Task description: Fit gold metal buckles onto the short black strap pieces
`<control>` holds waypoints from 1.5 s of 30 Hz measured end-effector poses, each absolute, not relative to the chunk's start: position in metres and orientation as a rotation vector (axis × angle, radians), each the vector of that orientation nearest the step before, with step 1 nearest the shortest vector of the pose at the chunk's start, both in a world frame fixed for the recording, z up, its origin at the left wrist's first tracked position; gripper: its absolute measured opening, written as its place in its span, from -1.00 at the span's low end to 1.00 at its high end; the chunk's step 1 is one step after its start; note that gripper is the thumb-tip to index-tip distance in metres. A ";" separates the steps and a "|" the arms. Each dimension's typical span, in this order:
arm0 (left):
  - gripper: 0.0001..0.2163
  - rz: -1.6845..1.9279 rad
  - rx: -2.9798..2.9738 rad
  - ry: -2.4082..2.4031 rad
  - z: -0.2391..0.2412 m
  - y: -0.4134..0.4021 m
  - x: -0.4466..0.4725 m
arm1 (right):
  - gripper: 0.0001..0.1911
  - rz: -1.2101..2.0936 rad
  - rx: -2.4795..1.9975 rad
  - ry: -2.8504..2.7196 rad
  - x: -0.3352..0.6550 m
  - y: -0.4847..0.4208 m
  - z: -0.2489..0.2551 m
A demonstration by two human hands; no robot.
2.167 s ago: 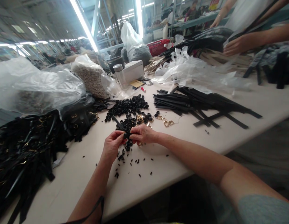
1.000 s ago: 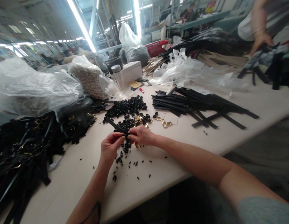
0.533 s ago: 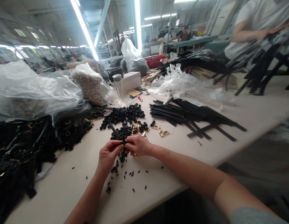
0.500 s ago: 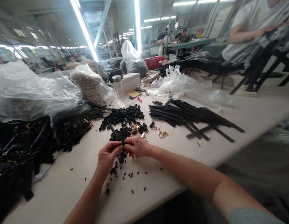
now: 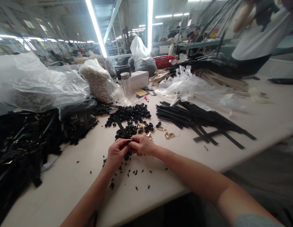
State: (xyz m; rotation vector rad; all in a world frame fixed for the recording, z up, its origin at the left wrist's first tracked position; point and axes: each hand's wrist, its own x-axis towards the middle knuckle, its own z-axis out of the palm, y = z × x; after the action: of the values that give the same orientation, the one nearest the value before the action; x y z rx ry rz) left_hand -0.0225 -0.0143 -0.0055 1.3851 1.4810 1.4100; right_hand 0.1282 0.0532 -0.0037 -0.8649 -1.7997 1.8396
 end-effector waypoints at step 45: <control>-0.48 1.404 0.910 1.410 0.009 -0.017 -0.024 | -0.89 1.678 -1.006 -1.782 0.129 0.048 0.005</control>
State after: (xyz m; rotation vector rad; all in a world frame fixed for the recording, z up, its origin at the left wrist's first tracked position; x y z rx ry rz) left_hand -0.0241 -0.0175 0.0092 0.9097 1.4101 1.4040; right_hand 0.1287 0.0480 0.0045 -1.0056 -1.7817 1.6781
